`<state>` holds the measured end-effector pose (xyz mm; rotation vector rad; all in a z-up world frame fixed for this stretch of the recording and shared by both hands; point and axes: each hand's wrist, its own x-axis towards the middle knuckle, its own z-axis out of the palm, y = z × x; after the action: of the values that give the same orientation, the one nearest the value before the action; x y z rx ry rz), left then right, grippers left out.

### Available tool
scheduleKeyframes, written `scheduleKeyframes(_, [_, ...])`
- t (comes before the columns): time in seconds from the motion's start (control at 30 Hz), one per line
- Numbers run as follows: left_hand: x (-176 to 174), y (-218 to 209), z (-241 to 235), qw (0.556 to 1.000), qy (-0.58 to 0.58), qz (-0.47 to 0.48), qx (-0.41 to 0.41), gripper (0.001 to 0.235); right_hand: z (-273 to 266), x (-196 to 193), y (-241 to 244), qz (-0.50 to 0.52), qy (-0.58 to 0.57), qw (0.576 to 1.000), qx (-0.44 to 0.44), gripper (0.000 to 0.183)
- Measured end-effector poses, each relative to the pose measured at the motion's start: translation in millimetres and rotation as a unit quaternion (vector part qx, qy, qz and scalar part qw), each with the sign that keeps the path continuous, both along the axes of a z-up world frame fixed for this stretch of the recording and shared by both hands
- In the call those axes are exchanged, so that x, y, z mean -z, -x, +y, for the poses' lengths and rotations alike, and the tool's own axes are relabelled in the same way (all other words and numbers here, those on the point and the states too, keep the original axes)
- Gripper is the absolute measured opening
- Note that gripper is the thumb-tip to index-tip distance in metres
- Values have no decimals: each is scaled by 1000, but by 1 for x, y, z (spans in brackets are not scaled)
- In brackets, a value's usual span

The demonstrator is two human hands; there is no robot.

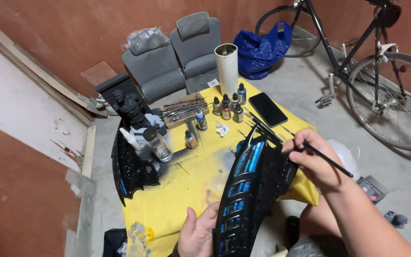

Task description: Painting fine blue details onto a black 3D printed model part using a small paintbrush.

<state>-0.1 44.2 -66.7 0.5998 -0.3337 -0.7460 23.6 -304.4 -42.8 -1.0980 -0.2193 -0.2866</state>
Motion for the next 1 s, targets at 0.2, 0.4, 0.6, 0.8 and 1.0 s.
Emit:
scheduleKeyframes(0.2, [-46, 1, -15, 985, 14, -96, 145, 110, 11, -55, -30, -30, 161, 984, -73, 28])
scheduleKeyframes(0.4, [-40, 0, -28, 986, -15, -72, 148, 116, 24, -84, -59, -43, 205, 969, -133, 27])
scheduleKeyframes(0.6, [-46, -11, -32, 995, -3, -62, 84, 112, 32, -108, -90, -60, 248, 950, -179, 26])
scheduleKeyframes(0.8, [-43, -16, -33, 999, 18, -14, 30, 110, 48, -123, -109, -108, 318, 919, -206, 20])
scheduleKeyframes(1.0, [-41, -13, -34, 998, 44, 53, 5, 116, 60, -129, -123, -129, 372, 891, -226, 19])
